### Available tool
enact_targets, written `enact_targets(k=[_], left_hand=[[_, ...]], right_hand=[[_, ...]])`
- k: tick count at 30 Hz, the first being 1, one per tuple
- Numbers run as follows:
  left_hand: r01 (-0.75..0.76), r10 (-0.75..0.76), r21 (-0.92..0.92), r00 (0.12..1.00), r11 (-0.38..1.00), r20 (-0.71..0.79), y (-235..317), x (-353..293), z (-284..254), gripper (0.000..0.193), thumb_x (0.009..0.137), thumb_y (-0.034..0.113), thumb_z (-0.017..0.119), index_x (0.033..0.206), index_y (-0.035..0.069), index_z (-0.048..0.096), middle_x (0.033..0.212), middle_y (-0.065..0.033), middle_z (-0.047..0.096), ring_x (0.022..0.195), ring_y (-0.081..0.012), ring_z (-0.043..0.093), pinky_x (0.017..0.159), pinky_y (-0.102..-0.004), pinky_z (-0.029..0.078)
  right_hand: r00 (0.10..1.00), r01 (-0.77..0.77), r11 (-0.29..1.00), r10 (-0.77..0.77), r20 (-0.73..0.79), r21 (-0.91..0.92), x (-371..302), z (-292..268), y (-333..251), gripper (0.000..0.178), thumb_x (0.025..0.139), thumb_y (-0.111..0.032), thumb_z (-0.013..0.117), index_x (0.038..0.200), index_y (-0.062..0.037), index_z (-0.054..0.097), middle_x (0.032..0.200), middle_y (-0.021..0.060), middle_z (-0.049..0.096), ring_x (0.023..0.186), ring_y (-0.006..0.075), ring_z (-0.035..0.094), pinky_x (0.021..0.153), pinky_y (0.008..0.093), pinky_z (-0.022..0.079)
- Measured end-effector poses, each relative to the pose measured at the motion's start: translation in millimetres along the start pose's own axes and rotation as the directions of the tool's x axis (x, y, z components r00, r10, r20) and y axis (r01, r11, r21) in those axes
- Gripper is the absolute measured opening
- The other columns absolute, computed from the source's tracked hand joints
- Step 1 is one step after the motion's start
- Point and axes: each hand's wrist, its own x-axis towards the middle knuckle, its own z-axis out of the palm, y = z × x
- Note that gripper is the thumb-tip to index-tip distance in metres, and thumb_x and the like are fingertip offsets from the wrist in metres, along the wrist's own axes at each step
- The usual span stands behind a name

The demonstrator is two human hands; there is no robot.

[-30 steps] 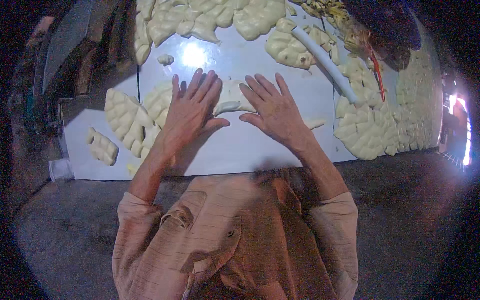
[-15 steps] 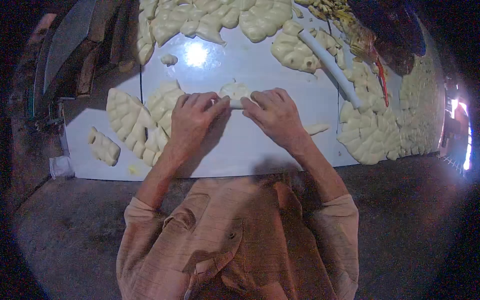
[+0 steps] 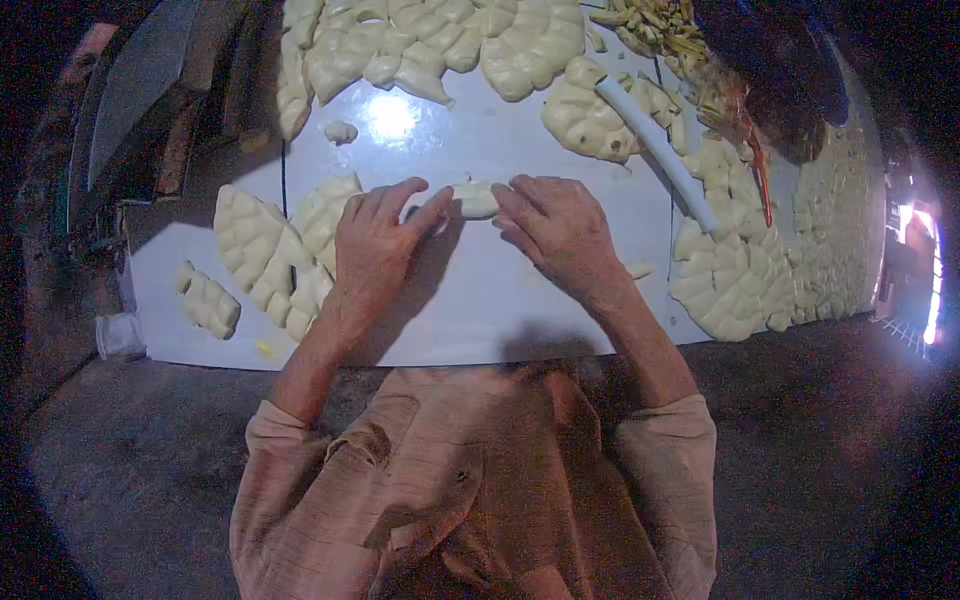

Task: The person flattens pieces of dough with a rolling pin, applies a filling from a bowl with a spatula, and then rolls the dough into individual rolls before placing them onto a metal tray.

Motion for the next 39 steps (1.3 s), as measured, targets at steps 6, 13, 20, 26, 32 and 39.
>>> enact_targets(k=[6,13,20,26,32,39], left_hand=[[0.063,-0.064,0.025,0.997,0.998,0.048,-2,10,9,0.029,0.087,0.019,0.073,0.115,0.017,0.071,0.116,-0.0046,0.066,0.102,-0.0234,0.064,0.087,-0.0390,0.045],[0.060,-0.059,-0.068,0.998,0.996,0.019,0,18,15,0.025,0.088,0.022,0.069,0.113,0.018,0.072,0.103,-0.0027,0.065,0.093,-0.0229,0.063,0.075,-0.0402,0.047],[0.041,-0.040,0.008,0.999,0.999,-0.026,-6,20,18,0.033,0.090,0.024,0.071,0.122,0.020,0.071,0.109,-0.0061,0.065,0.095,-0.0245,0.064,0.078,-0.0395,0.048],[0.113,-0.111,-0.069,0.993,0.991,0.041,-10,31,9,0.034,0.089,0.025,0.073,0.122,0.018,0.071,0.116,-0.0091,0.065,0.101,-0.0286,0.064,0.083,-0.0428,0.051],[0.035,-0.029,-0.121,0.998,0.992,0.051,-17,34,18,0.028,0.086,0.026,0.075,0.112,0.015,0.071,0.110,-0.0058,0.066,0.097,-0.0270,0.065,0.078,-0.0411,0.055],[0.030,-0.005,-0.244,0.995,0.969,0.099,13,45,8,0.020,0.086,0.014,0.075,0.105,0.010,0.073,0.093,-0.0095,0.072,0.089,-0.0294,0.070,0.077,-0.0394,0.056]], right_hand=[[0.997,-0.069,0.995,0.070,0.014,-0.077,11,10,9,0.033,0.087,-0.025,0.074,0.117,-0.0117,0.068,0.113,0.0080,0.068,0.105,0.0252,0.065,0.087,0.0401,0.051],[0.995,-0.006,0.999,0.011,0.101,-0.049,13,10,11,0.031,0.087,-0.022,0.073,0.117,-0.0135,0.069,0.110,0.0074,0.067,0.100,0.0244,0.066,0.082,0.0391,0.051],[0.997,0.077,0.997,-0.077,0.016,-0.003,9,12,10,0.026,0.089,-0.020,0.070,0.113,-0.0091,0.069,0.107,0.0060,0.067,0.093,0.0246,0.064,0.079,0.0395,0.051],[0.998,-0.063,0.994,0.062,0.016,0.090,29,5,16,0.028,0.092,-0.021,0.067,0.116,-0.0072,0.068,0.108,0.0089,0.067,0.099,0.0260,0.064,0.084,0.0401,0.051],[0.996,-0.041,0.989,0.029,0.083,0.145,30,10,16,0.023,0.093,-0.021,0.063,0.109,-0.0064,0.069,0.096,0.0096,0.066,0.094,0.0306,0.065,0.085,0.0448,0.052],[0.960,-0.201,0.899,0.103,0.258,0.389,25,-38,43,0.023,0.091,-0.019,0.063,0.104,-0.0005,0.069,0.094,0.0154,0.067,0.086,0.0335,0.066,0.078,0.0418,0.052]])
